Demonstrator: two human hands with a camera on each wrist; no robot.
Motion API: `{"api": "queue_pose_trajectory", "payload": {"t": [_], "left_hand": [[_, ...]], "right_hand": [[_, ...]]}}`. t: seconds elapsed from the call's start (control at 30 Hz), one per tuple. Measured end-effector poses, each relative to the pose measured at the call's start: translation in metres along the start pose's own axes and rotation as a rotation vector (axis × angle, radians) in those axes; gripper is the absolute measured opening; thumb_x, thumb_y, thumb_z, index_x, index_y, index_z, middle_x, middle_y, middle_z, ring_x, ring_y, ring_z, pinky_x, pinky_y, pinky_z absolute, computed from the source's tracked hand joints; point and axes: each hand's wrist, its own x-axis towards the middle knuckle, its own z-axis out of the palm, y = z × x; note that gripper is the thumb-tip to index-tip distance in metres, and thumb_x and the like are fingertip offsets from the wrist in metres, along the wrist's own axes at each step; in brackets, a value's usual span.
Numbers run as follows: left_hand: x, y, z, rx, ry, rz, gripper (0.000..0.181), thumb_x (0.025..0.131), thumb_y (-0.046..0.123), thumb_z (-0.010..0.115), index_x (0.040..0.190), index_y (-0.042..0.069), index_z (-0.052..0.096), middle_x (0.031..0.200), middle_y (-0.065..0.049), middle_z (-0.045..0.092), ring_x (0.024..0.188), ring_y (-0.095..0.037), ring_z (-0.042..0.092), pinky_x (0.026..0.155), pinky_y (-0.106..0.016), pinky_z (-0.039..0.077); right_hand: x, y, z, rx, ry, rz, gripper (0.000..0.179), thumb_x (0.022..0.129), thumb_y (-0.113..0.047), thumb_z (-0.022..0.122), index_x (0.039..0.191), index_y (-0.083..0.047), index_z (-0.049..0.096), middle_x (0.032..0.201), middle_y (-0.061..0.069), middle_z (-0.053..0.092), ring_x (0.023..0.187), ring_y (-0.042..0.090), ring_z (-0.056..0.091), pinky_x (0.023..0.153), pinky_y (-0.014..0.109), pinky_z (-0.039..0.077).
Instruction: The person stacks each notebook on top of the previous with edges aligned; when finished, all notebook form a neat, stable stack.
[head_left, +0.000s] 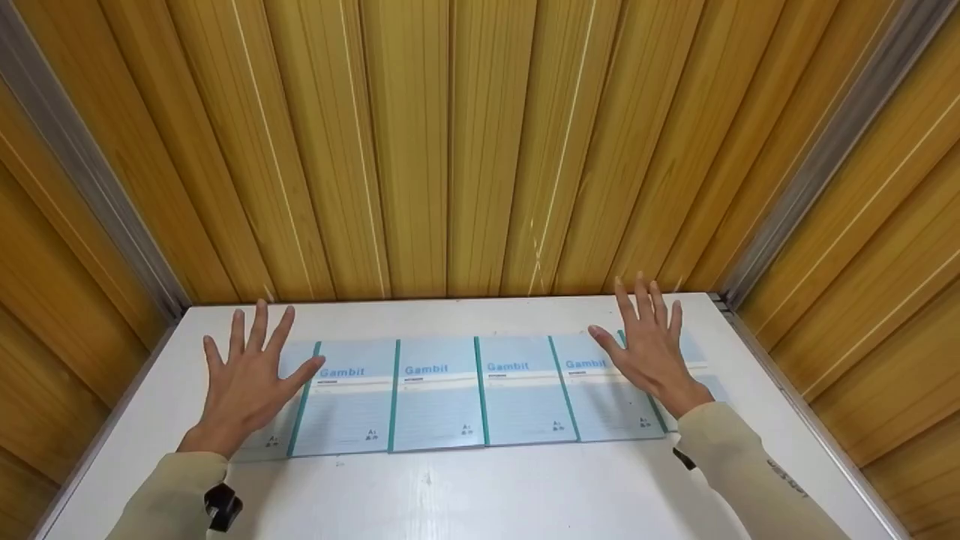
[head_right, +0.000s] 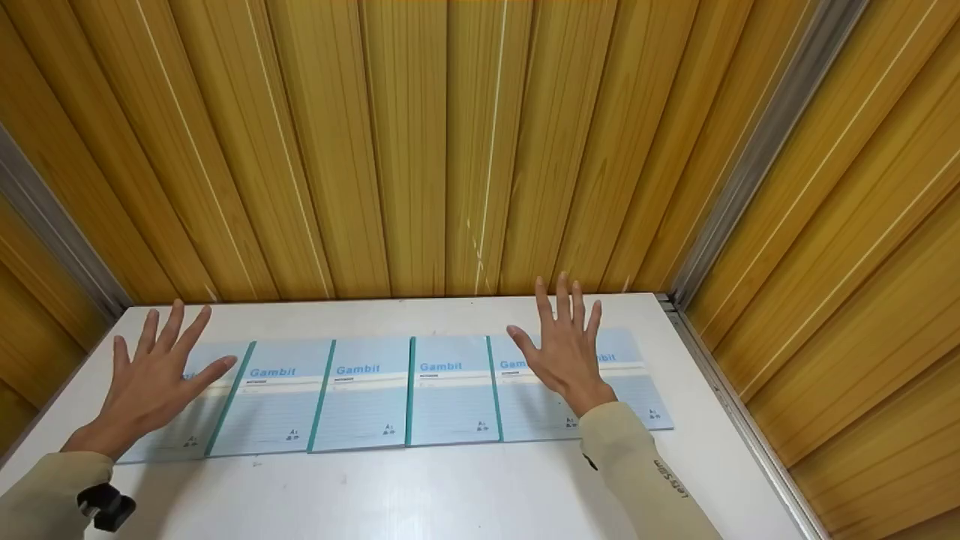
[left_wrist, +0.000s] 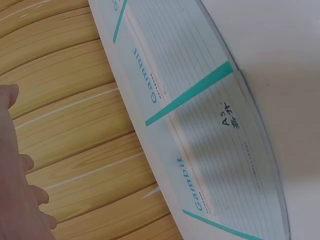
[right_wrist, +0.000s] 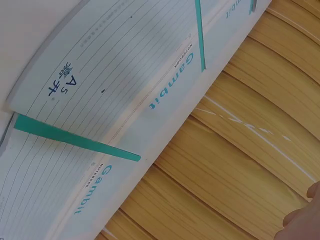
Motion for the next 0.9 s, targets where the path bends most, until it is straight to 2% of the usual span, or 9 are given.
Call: {"api": "queue_pose_trajectory", "payload": {"t": [0.2, 0.4, 0.57, 0.9], "left_hand": [[-0.001, 0.009, 0.005, -0.011, 0.008, 0.009, 0.096, 0.097, 0.069, 0.056, 0.169, 0.012, 0.027, 0.174, -0.027, 0.005, 0.157, -0.055, 0.000, 0.115, -0.080, -0.012], [0.000, 0.017, 0.009, -0.019, 0.031, 0.023, 0.095, 0.097, 0.068, 0.058, 0.169, 0.013, 0.027, 0.174, -0.026, 0.007, 0.157, -0.054, 0.002, 0.117, -0.079, -0.012], [-0.002, 0.025, 0.010, -0.051, 0.034, 0.032, 0.095, 0.097, 0.067, 0.059, 0.169, 0.013, 0.027, 0.175, -0.023, 0.007, 0.158, -0.052, 0.001, 0.118, -0.078, -0.010], [-0.005, 0.038, 0.011, -0.130, 0.053, 0.041, 0.095, 0.097, 0.065, 0.063, 0.169, 0.014, 0.027, 0.176, -0.020, 0.009, 0.160, -0.048, 0.002, 0.122, -0.074, -0.006]], "right_hand": [[0.002, -0.011, -0.001, 0.017, -0.006, -0.016, 0.092, 0.105, -0.060, 0.052, 0.171, -0.010, 0.013, 0.176, 0.022, 0.001, 0.160, 0.045, -0.003, 0.122, 0.070, -0.013], [0.003, -0.017, -0.001, 0.039, 0.033, -0.067, 0.089, 0.105, -0.058, 0.056, 0.171, -0.012, 0.016, 0.176, 0.020, 0.005, 0.160, 0.045, 0.001, 0.123, 0.069, -0.011], [0.002, -0.023, 0.001, 0.101, 0.054, -0.102, 0.087, 0.105, -0.052, 0.060, 0.171, -0.012, 0.019, 0.176, 0.019, 0.009, 0.161, 0.043, 0.004, 0.124, 0.068, -0.010], [0.003, -0.038, 0.003, 0.253, 0.044, -0.096, 0.085, 0.105, -0.044, 0.062, 0.171, -0.011, 0.018, 0.177, 0.016, 0.011, 0.161, 0.040, 0.006, 0.126, 0.066, -0.005]]}}
